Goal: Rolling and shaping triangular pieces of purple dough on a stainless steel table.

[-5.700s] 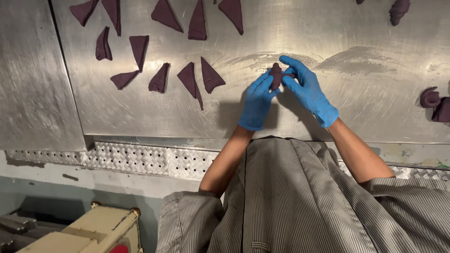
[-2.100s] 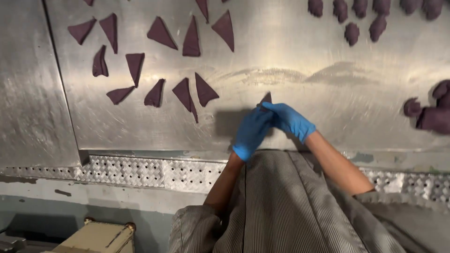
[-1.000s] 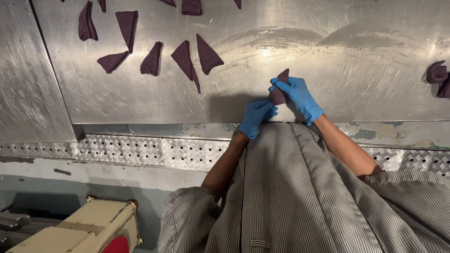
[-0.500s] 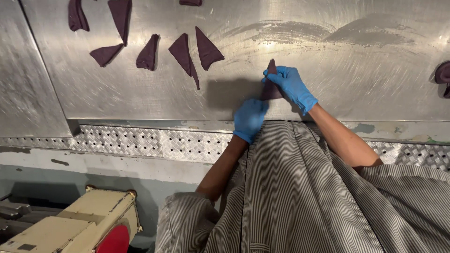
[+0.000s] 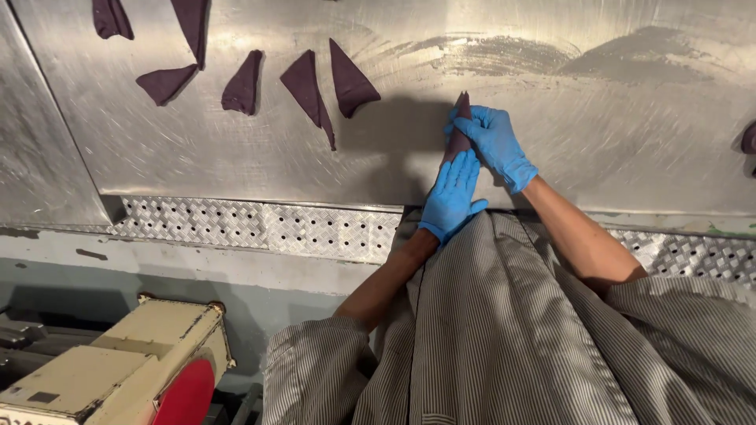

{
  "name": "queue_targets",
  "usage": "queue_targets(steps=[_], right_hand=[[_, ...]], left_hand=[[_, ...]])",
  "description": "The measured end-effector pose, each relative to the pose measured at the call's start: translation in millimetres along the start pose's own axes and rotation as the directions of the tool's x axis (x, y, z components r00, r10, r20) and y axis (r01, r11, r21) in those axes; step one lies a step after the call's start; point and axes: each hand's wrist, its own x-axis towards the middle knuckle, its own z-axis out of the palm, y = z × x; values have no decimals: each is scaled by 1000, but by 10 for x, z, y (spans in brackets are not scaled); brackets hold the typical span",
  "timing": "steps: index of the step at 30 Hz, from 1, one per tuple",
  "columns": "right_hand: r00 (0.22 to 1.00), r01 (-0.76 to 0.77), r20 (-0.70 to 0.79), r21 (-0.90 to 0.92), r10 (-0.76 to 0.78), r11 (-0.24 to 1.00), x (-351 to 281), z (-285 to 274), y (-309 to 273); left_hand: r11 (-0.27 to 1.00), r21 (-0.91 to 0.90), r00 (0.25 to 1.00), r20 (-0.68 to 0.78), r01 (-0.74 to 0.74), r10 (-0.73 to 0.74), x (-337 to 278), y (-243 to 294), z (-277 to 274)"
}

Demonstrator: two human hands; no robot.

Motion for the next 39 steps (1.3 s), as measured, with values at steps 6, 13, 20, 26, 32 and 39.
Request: queue_targets(steps=[6,13,20,26,32,39], right_hand=[[1000,11,26,37,-12,999,388,-41,-162],[995,89,27,163,-94,983,863,43,-539],[979,182,78,66,-187,981,1141,92,-861],[961,238,147,4,-236,971,1342,22,-949],[898,435,126,-107,-422,894,1053,-84,-894],[634,736,713,-676,-299,-51,-435,-439,-487]], left_hand=[[998,-67,1000,15,-23,24,33,-41,-75],[993,-117,1000,28,4,-1,46,-38,-97],[998,-60,999,47,19,-16,35,-15,-121],[992,-127,999,-48,-19,13,61,-71,-211],[941,-328,972,-237,-85,6,-1,-405,-412],[971,-207,949,-310,-118,49,-35,-846,-429]])
